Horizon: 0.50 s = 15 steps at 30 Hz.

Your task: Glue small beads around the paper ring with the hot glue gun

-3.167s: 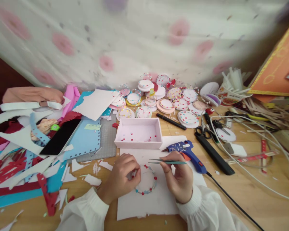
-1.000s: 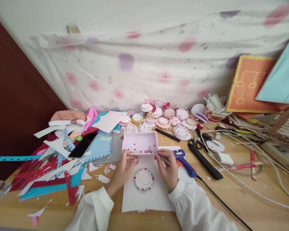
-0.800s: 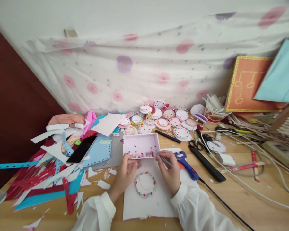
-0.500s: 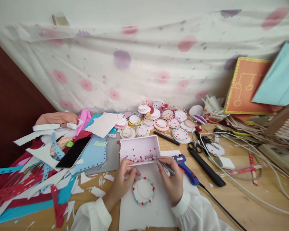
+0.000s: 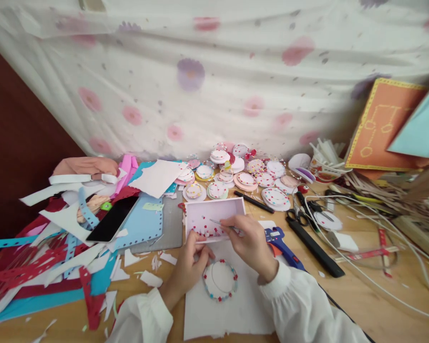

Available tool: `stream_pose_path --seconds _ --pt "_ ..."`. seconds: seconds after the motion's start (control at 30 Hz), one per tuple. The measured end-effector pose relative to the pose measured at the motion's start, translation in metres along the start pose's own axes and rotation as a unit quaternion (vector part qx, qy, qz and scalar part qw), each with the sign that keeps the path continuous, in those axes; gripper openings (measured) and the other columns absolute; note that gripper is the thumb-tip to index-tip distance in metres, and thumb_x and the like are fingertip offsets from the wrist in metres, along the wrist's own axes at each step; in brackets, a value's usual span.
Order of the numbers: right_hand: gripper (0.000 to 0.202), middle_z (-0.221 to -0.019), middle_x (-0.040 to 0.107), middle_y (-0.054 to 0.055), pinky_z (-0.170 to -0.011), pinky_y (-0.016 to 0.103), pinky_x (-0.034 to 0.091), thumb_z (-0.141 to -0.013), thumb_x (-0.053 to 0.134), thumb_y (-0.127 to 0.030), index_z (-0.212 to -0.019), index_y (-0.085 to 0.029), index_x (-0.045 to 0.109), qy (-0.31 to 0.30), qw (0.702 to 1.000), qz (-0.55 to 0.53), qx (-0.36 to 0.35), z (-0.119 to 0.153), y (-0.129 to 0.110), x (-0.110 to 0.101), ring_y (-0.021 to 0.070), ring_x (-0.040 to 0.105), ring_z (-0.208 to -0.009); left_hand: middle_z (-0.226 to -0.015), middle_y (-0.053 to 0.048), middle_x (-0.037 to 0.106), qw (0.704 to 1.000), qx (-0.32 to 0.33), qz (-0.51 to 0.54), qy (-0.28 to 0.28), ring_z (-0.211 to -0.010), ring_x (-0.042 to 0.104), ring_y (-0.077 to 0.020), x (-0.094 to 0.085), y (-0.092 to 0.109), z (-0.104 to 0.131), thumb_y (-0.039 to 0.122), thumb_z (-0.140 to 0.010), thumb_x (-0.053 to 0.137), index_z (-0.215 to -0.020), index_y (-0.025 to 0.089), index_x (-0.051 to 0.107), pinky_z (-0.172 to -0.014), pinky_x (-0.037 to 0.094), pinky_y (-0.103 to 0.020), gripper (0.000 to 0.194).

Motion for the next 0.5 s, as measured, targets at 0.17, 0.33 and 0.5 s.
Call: stream_pose_path --seconds 0.17,0.33,0.5 --pt "0.009 -0.073 0.072 0.0 -0.065 0.03 0.041 -0.082 0.062 -0.015 -0.076 -0.022 0.063 -0.041 0.998 0.036 -0.01 -0.02 0.002 0.029 0.0176 0.065 -0.066 -0.072 0.002 0.065 1.0 0.01 -0.004 0.001 -0.061 0.06 -0.0153 -0.001 -0.001 0.0 0.016 -0.087 0.043 -0.09 0.023 0.034 -0.06 0.045 -0.026 0.012" --pt "0.009 -0.076 0.073 0.002 -0.065 0.031 0.043 -0.082 0.061 -0.015 -0.077 -0.022 0.063 -0.025 0.999 0.028 -0.007 -0.019 0.0 0.028 0.0182 0.066 -0.067 -0.07 0.003 0.063 1.0 0.014 -0.003 -0.003 -0.059 0.059 -0.0149 0.0 -0.001 -0.001 0.015 -0.086 0.043 -0.09 0.023 0.034 -0.057 0.044 -0.025 0.013" --pt "0.004 -0.077 0.073 0.003 -0.065 0.032 0.049 -0.083 0.063 -0.021 -0.081 -0.023 0.066 0.051 0.997 -0.044 0.044 -0.011 -0.005 0.001 0.0188 0.067 -0.07 -0.07 0.004 0.062 1.0 0.012 0.003 -0.002 -0.06 0.059 -0.0139 0.0 -0.004 -0.001 0.017 -0.088 0.042 -0.092 0.024 0.033 -0.056 0.043 -0.024 0.012"
Point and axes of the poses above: each hand's wrist, its own z-axis away from the middle knuckle, its own x-axis out of the palm, y = z × x, the point moved 4 cm from there along -z, towards the middle knuckle
